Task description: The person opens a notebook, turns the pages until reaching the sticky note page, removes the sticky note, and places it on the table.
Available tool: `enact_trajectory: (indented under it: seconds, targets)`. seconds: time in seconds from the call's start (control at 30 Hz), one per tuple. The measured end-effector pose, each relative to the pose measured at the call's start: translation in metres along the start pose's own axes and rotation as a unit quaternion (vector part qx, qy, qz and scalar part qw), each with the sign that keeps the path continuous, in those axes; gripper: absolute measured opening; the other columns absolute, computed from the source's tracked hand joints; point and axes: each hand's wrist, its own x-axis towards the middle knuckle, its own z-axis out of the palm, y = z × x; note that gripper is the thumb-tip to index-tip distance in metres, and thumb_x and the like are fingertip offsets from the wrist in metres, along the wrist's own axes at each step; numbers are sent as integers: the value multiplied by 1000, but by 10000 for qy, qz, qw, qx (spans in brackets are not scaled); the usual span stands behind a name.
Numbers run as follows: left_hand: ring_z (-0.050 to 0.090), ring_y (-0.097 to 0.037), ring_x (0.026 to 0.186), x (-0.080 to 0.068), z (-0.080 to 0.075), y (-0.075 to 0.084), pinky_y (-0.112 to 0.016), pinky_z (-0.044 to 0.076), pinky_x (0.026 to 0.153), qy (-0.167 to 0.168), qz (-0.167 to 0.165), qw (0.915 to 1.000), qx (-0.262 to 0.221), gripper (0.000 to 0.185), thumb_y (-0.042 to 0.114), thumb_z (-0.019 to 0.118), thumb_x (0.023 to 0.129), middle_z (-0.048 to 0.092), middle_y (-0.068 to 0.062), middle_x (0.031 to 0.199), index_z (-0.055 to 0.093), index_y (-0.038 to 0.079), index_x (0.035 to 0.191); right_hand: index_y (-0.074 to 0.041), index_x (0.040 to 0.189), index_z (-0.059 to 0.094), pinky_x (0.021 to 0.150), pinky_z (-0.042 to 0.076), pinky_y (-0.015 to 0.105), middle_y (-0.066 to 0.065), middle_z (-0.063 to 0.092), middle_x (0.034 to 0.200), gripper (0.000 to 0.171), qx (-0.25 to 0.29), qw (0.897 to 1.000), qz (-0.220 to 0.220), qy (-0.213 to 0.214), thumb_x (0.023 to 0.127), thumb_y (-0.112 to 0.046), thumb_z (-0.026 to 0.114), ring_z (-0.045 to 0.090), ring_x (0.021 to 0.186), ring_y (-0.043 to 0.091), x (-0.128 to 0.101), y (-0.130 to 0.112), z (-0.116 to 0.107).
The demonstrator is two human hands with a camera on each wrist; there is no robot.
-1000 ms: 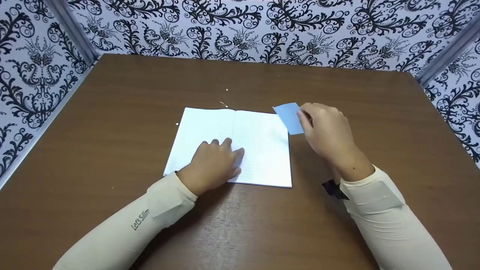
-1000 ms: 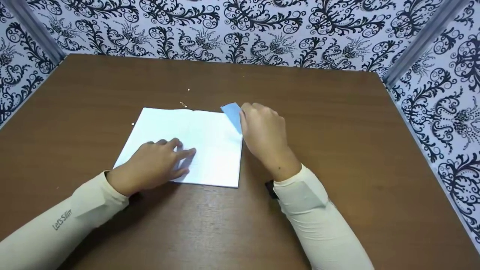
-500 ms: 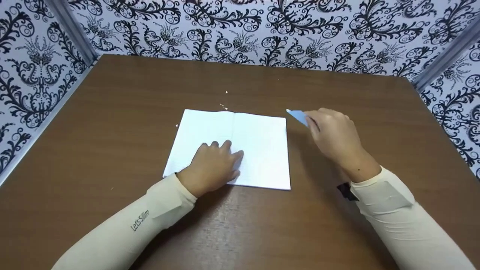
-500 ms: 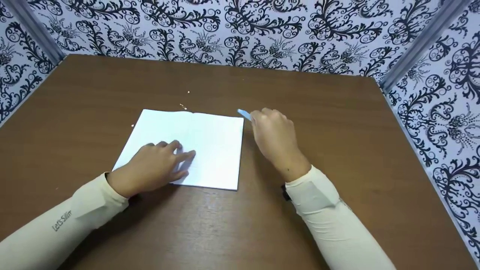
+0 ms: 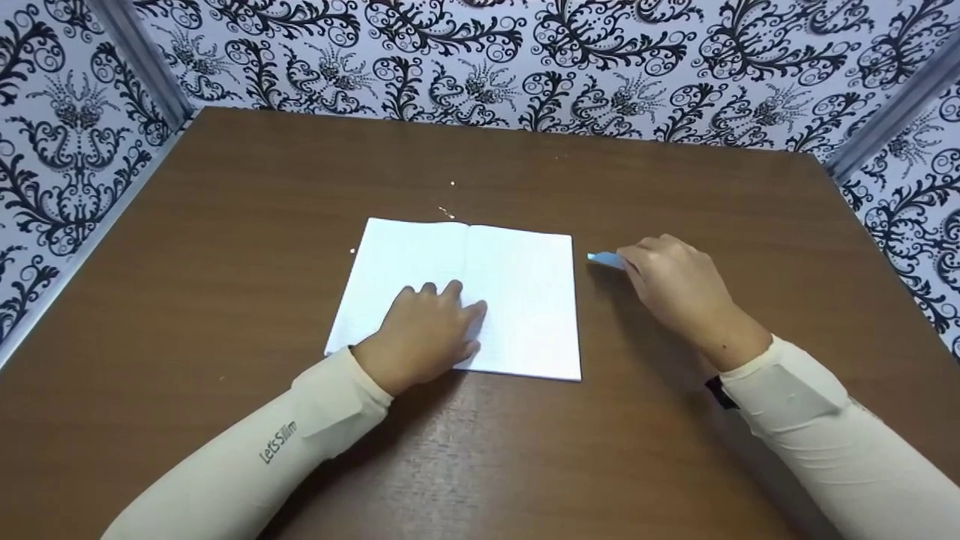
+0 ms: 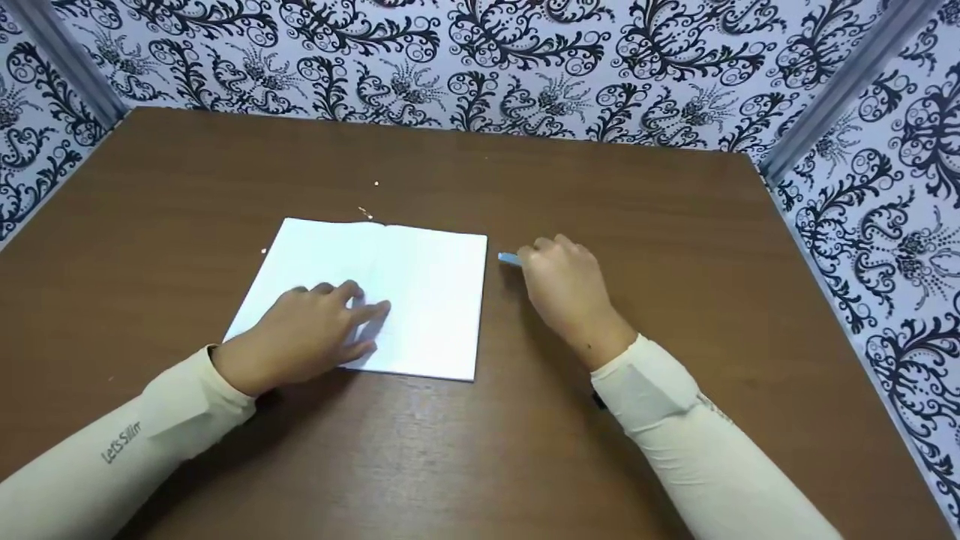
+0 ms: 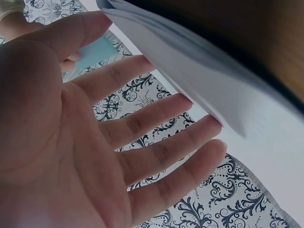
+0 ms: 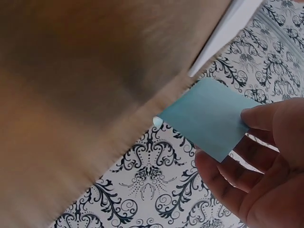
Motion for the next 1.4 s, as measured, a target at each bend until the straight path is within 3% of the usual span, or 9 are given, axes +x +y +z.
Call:
enact_trajectory:
  seconds: [0.47,0.93,1.07,1.23,1.4]
  targets:
    - [67,-29,68,0,2,0,-42,56,54,101,8,9999,-28,41,45,67,92,68,-13,95,67,14,118,-2,99,74,72,57,50,13,76,98,13,7,9979,-223,-607,94,-4,62,70,89,33,-26,-11,-4]
    - [68,-29,70,-1,3,-1,-42,57,54,94,-21,9999,-39,42,45,68,91,68,-14,97,67,15,120,-6,92,73,62,55,46,6,74,84,11,177,9949,-365,-926,94,-2,63,68,74,24,-38,-17,-2]
    - [68,-30,70,-1,2,-1,-42,57,55,56,-54,9999,-75,42,45,68,92,69,-14,99,67,15,121,-9,84,70,58,52,44,2,69,75,14,205,9941,-389,-990,94,-2,62,60,65,17,-41,-17,0]
    - [69,-31,74,0,2,0,-43,58,57,-113,-92,9998,-112,44,46,66,93,69,-15,103,65,15,125,-12,74,57,52,43,37,-2,51,63,22,153,9911,-429,-1250,94,-6,63,41,59,13,-43,-19,0]
    - [69,-30,75,1,2,1,-43,57,57,-175,-100,9997,-124,47,48,66,92,68,-15,103,65,16,126,-13,74,57,55,41,34,-2,53,71,23,59,9872,-469,-1523,94,-17,67,41,61,12,-43,-20,0]
